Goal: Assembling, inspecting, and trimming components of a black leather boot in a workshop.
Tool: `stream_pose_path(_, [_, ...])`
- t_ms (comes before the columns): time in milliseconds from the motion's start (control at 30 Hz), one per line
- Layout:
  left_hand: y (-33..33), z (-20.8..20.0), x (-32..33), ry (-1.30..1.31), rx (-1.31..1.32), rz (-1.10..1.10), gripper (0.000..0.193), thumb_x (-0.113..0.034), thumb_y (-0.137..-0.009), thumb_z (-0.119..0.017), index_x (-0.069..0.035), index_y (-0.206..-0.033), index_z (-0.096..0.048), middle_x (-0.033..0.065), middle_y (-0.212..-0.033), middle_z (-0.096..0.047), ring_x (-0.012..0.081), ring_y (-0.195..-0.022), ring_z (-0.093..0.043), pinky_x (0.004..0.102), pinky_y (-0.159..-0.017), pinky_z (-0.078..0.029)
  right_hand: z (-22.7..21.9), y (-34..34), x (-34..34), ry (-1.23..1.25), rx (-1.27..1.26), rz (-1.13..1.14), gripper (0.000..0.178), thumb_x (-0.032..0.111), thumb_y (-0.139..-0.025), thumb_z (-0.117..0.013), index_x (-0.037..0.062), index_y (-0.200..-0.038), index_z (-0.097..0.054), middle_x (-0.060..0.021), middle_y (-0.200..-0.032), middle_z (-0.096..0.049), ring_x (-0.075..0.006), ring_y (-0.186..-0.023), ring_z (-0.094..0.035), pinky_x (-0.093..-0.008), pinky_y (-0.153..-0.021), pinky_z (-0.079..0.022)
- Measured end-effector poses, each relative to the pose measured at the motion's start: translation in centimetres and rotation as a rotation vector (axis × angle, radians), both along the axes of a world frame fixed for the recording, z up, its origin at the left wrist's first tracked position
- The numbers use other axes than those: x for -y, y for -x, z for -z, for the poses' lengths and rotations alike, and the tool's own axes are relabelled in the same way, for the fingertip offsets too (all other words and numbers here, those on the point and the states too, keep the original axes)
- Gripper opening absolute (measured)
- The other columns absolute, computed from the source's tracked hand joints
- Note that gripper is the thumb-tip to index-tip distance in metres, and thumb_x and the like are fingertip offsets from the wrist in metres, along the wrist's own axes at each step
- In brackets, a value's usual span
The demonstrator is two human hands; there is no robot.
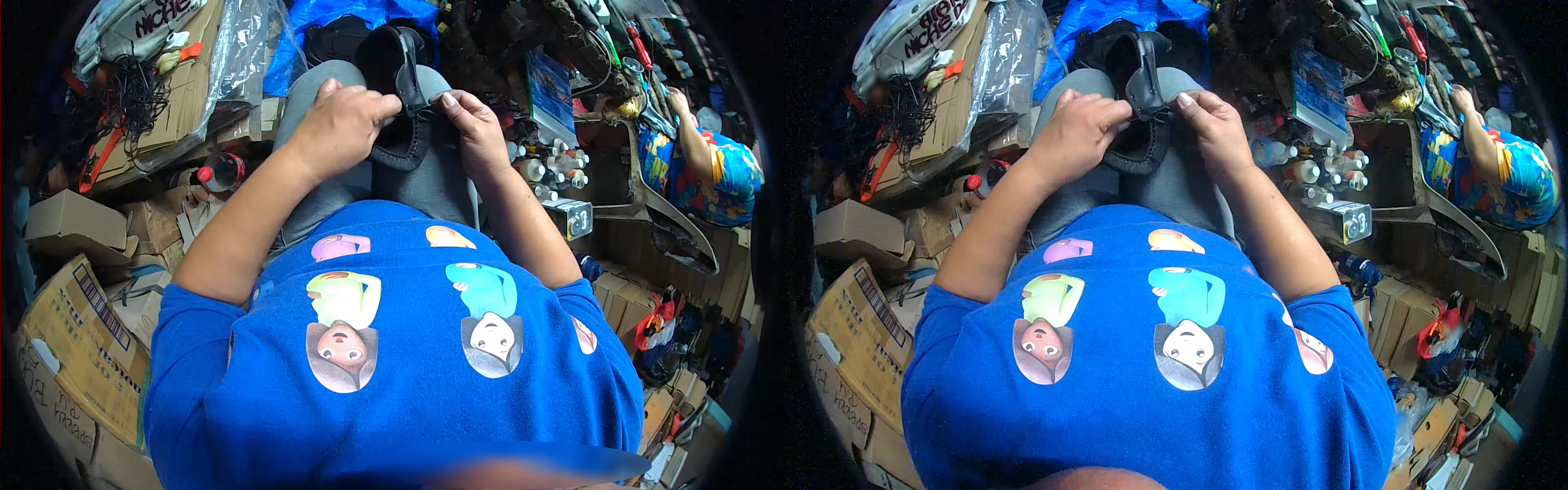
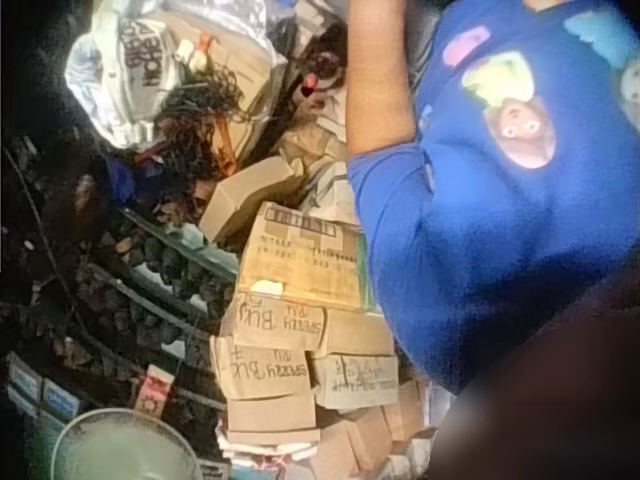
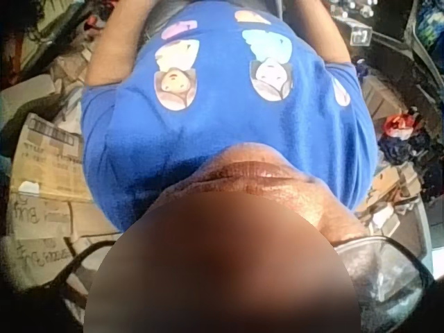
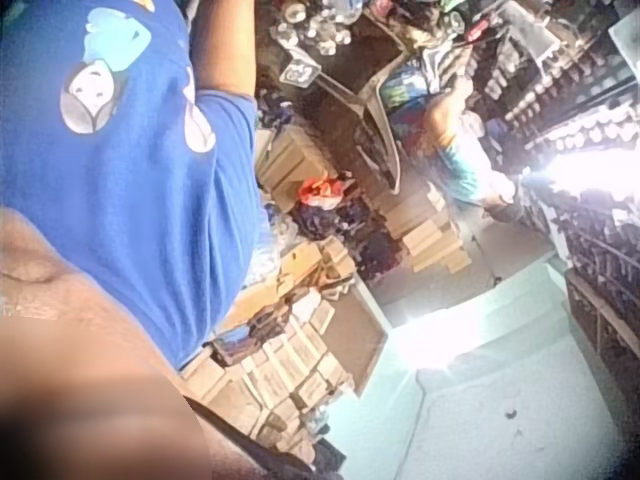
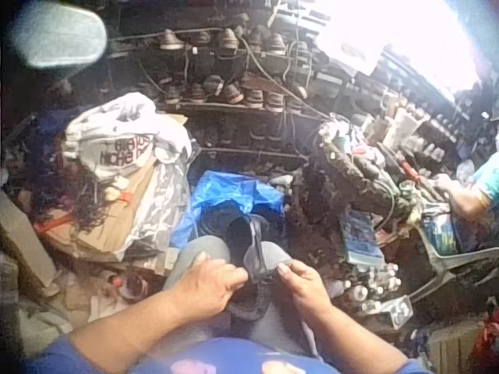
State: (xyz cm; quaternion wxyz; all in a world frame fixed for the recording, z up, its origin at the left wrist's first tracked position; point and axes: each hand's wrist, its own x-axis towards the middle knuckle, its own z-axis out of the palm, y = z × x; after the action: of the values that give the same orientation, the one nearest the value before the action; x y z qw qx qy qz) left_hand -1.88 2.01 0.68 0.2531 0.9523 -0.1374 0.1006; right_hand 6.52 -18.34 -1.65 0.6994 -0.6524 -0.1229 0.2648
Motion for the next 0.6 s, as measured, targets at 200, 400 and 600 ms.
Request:
stream_pose_path(200, [5.8, 0.7, -5.7, 0.203, -0.037, -0.171, 0.007, -0.006, -0.078, -0.060, -0.006, -0.085, -0.058, 0.0051, -0.074, -0.057, 0.0172, -0.073, -0.055, 0.0295, -0.070, -0.039, 1.8, -5.9, 6.0, -0.287, -0.267, 0.388, 0.015, 0.026, -0.092, -0.050, 0.0107, -0.091, -0.054, -0.0032, -0.083, -0.058, -0.0154, -0.081, -0.056, -0.0321, -0.077, -0.043])
stream_pose_path(400, [2.1, -5.0, -2.6, 1.151, -0.012, 0.064, 0.010, -0.010, -0.084, -0.062, 0.000, -0.084, -0.060, 0.0073, -0.087, -0.060, 0.0167, -0.084, -0.059, 0.0284, -0.080, -0.044, -7.9, -3.6, -1.1, -0.707, -0.316, 0.044, 0.020, 0.030, -0.095, -0.043, 0.0111, -0.094, -0.052, -0.0049, -0.084, -0.057, -0.0182, -0.076, -0.056, -0.0388, -0.082, -0.042])
stream_pose_path(600, [2.2, -3.3, -1.5, 0.548, -0.296, -0.170, 0.019, -0.020, -0.088, -0.056, -0.002, -0.093, -0.057, 0.0101, -0.083, -0.062, 0.0245, -0.082, -0.062, 0.0342, -0.072, -0.047, -7.8, -2.2, 0.5, 0.257, 0.423, -0.355, 0.025, 0.030, -0.090, -0.053, 0.0064, -0.097, -0.059, -0.0009, -0.068, -0.052, -0.0102, -0.060, -0.048, -0.0259, -0.060, -0.042])
